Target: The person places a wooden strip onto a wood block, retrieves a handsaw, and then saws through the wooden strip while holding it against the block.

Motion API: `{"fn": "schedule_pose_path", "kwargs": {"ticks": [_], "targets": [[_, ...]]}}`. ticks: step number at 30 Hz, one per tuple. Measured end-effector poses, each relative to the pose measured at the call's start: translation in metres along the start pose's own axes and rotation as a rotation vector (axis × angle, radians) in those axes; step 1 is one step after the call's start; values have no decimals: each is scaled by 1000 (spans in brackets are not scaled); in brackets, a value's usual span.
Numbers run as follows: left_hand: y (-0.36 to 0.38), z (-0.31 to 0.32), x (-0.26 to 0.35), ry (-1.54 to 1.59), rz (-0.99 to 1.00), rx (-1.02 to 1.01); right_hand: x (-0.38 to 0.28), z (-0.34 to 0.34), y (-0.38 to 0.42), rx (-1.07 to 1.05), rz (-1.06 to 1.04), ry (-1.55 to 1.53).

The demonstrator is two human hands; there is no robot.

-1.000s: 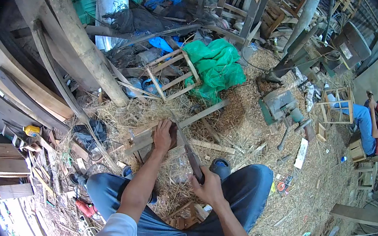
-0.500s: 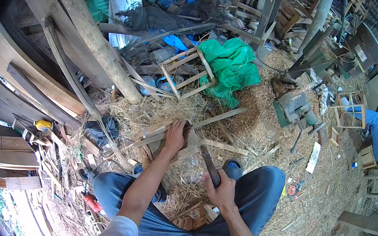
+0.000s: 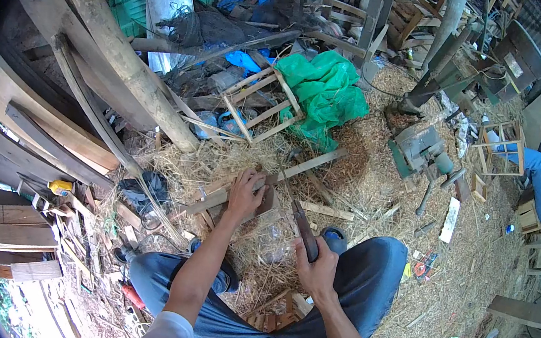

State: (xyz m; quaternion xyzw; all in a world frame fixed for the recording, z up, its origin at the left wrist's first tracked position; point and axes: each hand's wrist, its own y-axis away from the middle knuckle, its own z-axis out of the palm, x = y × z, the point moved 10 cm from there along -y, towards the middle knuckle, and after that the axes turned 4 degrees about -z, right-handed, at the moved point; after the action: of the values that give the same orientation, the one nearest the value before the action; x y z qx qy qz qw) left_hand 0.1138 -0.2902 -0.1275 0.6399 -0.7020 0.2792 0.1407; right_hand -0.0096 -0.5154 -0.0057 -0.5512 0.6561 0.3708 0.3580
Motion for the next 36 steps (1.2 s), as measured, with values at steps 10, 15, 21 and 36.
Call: {"fn": "schedule_pose_path", "kwargs": {"ticks": [10, 15, 21, 36], "targets": [[17, -24, -24, 9, -36, -44, -4, 6, -1, 22, -14, -19], [29, -32, -51, -93, -72, -90, -5, 14, 1, 20, -18, -9], [30, -23, -47, 21, -227, -257, -8, 17, 6, 33, -51, -16], [-11, -31, -5, 215, -92, -210, 3, -3, 4, 181, -53, -188]]}}
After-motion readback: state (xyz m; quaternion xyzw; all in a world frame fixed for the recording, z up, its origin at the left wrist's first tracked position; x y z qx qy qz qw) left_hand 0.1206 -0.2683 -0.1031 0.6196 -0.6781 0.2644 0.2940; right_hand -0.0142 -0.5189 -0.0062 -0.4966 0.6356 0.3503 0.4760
